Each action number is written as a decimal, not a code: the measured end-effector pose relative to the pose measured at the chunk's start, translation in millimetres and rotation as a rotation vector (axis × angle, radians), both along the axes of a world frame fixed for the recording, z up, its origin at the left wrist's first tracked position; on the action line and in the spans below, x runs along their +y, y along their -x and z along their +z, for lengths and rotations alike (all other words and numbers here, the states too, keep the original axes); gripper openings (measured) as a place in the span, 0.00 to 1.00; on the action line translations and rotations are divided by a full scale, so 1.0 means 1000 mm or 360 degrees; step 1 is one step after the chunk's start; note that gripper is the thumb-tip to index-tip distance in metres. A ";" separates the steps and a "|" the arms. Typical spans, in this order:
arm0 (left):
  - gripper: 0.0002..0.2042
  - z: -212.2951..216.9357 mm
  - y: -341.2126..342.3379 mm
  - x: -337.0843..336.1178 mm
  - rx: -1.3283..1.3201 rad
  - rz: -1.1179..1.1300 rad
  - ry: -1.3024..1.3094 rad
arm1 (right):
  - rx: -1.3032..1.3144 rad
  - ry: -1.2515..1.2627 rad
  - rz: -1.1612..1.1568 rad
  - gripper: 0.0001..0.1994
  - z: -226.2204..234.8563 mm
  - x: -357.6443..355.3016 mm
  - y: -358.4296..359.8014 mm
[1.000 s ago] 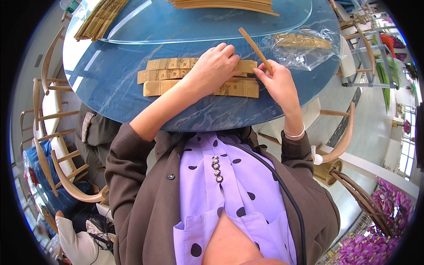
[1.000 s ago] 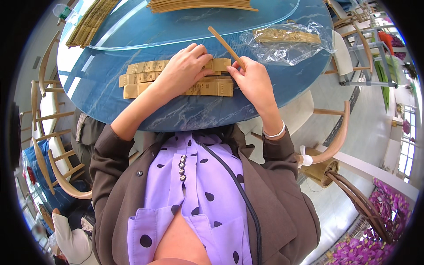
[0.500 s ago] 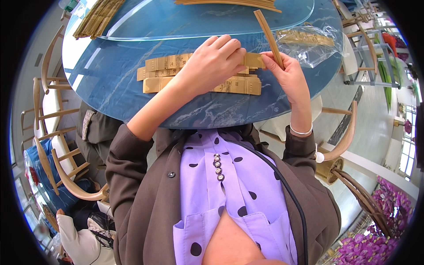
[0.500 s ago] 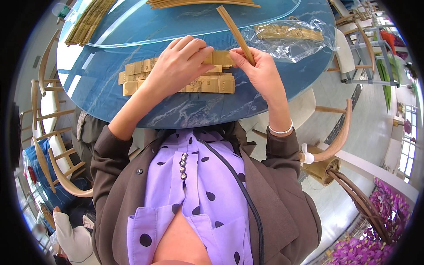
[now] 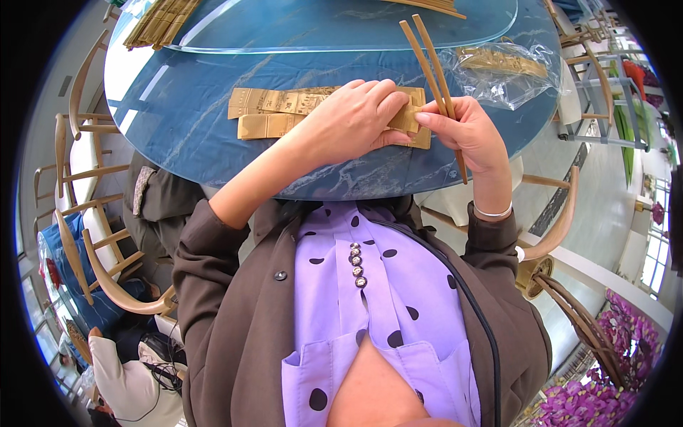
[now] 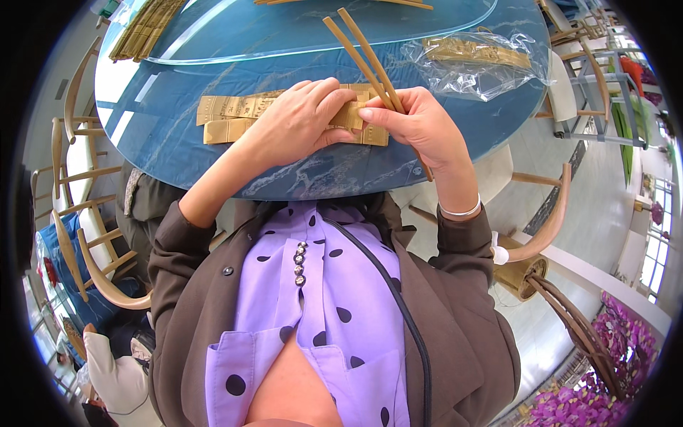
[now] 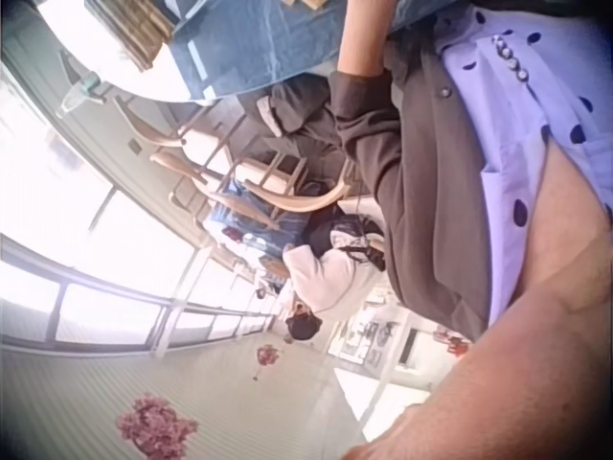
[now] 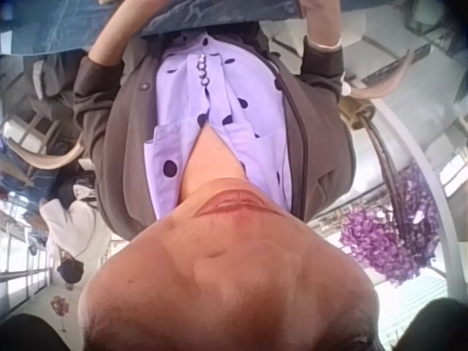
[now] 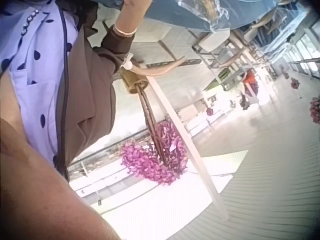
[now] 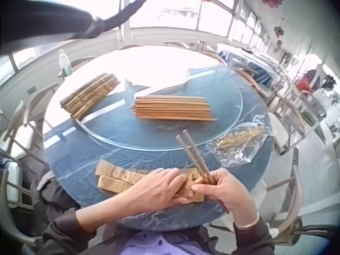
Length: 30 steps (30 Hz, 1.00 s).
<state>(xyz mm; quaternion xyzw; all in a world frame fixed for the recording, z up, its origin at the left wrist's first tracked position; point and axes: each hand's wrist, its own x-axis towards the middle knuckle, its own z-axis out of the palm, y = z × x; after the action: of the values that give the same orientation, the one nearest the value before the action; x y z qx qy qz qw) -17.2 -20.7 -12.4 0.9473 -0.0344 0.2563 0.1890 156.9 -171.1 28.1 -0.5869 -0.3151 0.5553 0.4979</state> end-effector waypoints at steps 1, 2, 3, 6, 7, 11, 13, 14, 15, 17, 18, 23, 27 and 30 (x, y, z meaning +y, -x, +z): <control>0.19 -0.001 0.001 0.000 -0.0010 -0.0022 -0.0008 | -0.0021 0.0003 0.0013 0.08 0.001 0.000 0.001; 0.20 -0.002 0.001 0.000 0.0006 -0.0030 -0.0017 | -0.0042 0.0007 0.0026 0.08 0.003 0.000 0.002; 0.20 -0.003 0.001 0.001 0.0023 -0.0042 -0.0026 | -0.0063 0.0010 0.0036 0.09 0.005 0.001 0.004; 0.22 -0.001 0.002 0.000 -0.0004 -0.0079 -0.0012 | 0.0008 -0.0007 0.0088 0.09 0.005 0.003 0.005; 0.22 0.001 0.003 -0.001 -0.0026 -0.0092 -0.0002 | 0.0043 -0.0012 0.0104 0.09 0.005 0.003 0.006; 0.25 0.002 0.006 -0.001 0.0107 -0.0102 0.0041 | 0.0177 -0.0012 0.0153 0.08 0.004 0.003 0.006; 0.26 0.000 0.006 -0.001 0.0095 -0.0101 0.0053 | 0.0216 0.0000 0.0164 0.08 0.003 0.003 0.006; 0.27 -0.001 0.006 -0.001 0.0071 -0.0103 0.0052 | 0.0224 0.0008 0.0163 0.08 0.002 0.002 0.006; 0.27 -0.002 0.006 -0.001 0.0047 -0.0105 0.0051 | 0.0232 0.0016 0.0164 0.08 0.002 0.002 0.006; 0.27 -0.002 0.006 -0.001 0.0068 -0.0115 0.0063 | 0.0188 -0.0015 0.0163 0.09 0.003 0.002 0.009; 0.28 0.000 0.007 -0.001 0.0113 -0.0124 0.0075 | 0.0166 -0.0030 0.0162 0.09 0.003 0.002 0.010; 0.30 0.000 0.008 0.000 0.0107 -0.0205 0.0111 | 0.0126 -0.0033 0.0336 0.10 0.005 0.002 0.002; 0.31 -0.001 0.008 0.000 0.0094 -0.0240 0.0136 | 0.0148 -0.0089 0.0430 0.10 0.007 0.003 0.001; 0.31 -0.003 0.008 0.000 0.0065 -0.0240 0.0125 | 0.0162 -0.0063 0.0418 0.10 0.008 0.004 0.003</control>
<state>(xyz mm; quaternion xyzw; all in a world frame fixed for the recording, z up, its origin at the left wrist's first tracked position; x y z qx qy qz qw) -25.0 -20.4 -15.1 0.9389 -0.0917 0.2231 0.2455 153.8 -167.1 36.4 -0.5017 -0.3745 0.6383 0.4479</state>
